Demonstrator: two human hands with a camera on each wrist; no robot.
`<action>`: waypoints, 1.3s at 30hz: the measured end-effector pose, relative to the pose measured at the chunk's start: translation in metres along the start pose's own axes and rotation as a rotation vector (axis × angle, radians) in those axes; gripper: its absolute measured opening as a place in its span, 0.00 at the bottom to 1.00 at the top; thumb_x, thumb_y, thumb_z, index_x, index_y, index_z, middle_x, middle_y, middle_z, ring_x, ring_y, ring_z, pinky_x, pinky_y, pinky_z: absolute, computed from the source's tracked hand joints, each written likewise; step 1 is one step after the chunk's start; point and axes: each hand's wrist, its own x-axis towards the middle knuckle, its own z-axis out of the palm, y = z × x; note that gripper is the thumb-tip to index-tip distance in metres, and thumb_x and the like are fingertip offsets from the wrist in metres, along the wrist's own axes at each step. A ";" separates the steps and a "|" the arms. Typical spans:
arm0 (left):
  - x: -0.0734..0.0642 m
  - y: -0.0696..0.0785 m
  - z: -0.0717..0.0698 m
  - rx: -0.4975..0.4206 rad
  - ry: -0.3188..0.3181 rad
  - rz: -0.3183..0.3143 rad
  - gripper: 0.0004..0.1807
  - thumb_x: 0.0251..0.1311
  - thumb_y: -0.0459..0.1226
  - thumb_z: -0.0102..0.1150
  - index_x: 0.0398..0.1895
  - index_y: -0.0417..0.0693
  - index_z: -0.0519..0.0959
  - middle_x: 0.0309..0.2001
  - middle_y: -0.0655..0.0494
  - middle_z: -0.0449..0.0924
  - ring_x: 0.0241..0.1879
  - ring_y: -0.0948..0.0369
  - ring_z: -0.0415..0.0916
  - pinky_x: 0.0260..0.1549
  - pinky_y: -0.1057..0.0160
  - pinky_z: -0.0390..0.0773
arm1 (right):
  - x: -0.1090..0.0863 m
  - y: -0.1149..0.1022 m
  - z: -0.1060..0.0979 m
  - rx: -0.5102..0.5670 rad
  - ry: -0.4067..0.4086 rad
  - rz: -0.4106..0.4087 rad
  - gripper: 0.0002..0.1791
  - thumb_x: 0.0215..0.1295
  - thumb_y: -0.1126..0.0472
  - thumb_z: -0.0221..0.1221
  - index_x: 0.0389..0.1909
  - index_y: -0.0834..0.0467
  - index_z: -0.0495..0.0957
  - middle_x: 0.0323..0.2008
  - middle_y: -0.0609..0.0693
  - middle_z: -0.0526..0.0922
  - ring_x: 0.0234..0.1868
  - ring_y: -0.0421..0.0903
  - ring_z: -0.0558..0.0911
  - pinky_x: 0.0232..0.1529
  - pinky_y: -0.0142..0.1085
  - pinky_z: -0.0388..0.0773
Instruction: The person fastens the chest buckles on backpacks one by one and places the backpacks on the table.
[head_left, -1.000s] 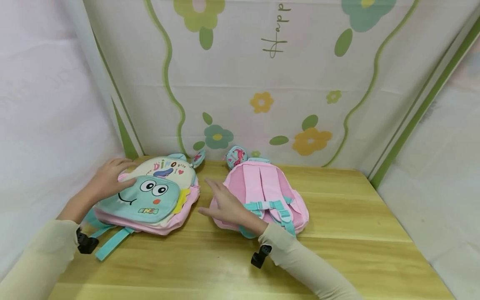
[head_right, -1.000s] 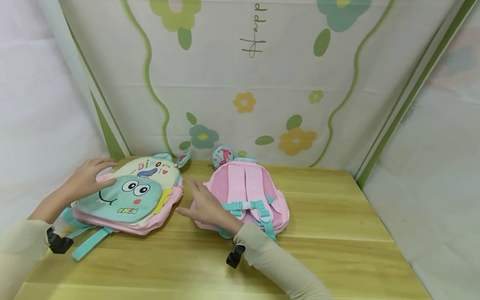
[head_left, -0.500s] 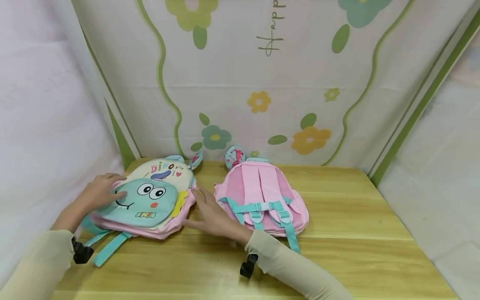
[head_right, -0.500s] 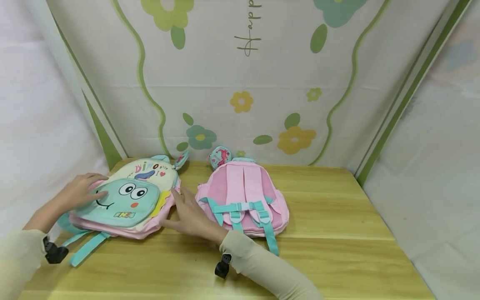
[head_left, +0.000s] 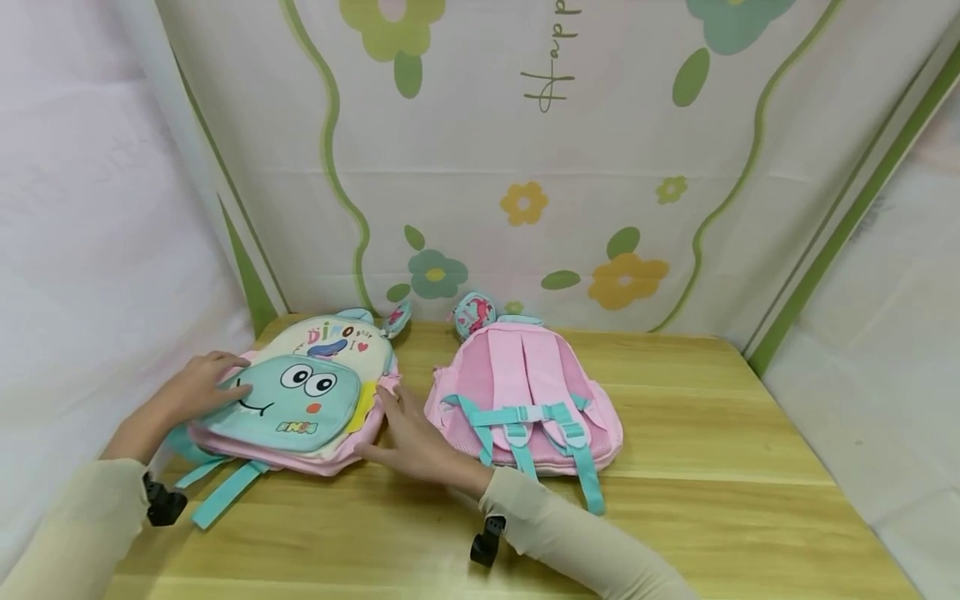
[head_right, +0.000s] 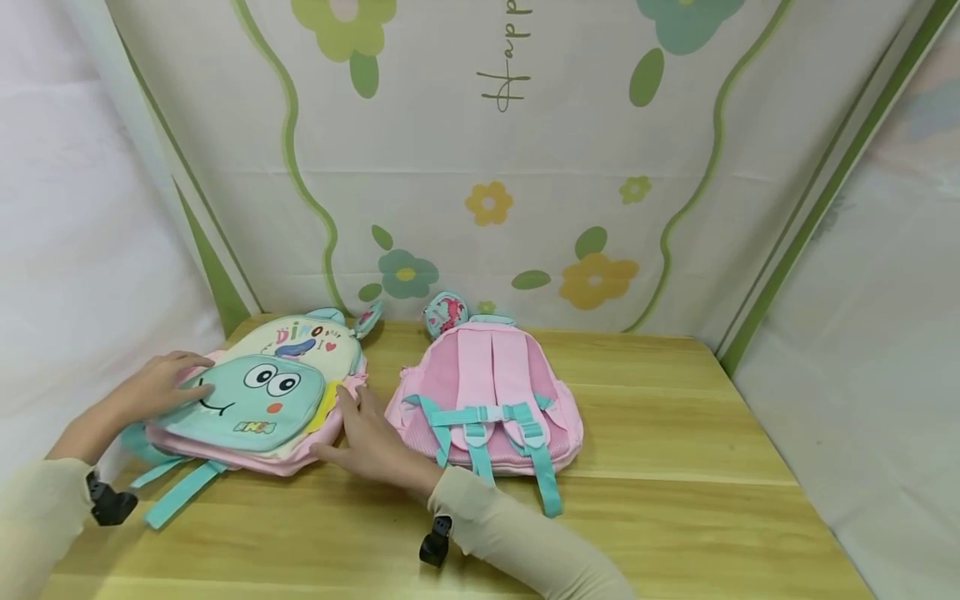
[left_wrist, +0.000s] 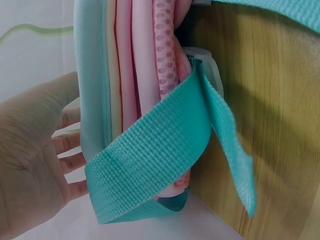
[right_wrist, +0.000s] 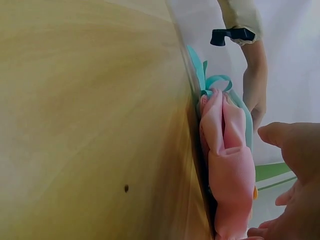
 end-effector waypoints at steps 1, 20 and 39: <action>0.000 -0.001 0.000 -0.001 -0.005 -0.006 0.31 0.68 0.44 0.63 0.62 0.26 0.73 0.63 0.17 0.65 0.61 0.23 0.61 0.59 0.24 0.63 | 0.000 0.000 0.001 0.004 0.000 0.008 0.52 0.67 0.34 0.60 0.83 0.48 0.45 0.81 0.59 0.49 0.79 0.52 0.58 0.74 0.50 0.66; 0.000 -0.004 -0.005 0.006 -0.045 -0.032 0.31 0.67 0.44 0.63 0.60 0.24 0.74 0.61 0.15 0.65 0.60 0.23 0.63 0.59 0.25 0.65 | 0.000 -0.003 0.014 0.017 0.004 0.042 0.52 0.68 0.36 0.61 0.82 0.53 0.47 0.79 0.58 0.55 0.79 0.48 0.59 0.76 0.44 0.64; -0.001 -0.010 -0.001 -0.053 -0.080 -0.050 0.34 0.61 0.50 0.69 0.58 0.28 0.77 0.60 0.17 0.67 0.55 0.28 0.70 0.52 0.29 0.73 | 0.004 0.001 0.016 0.433 0.072 0.063 0.42 0.69 0.50 0.63 0.78 0.55 0.57 0.74 0.51 0.67 0.71 0.42 0.70 0.71 0.38 0.70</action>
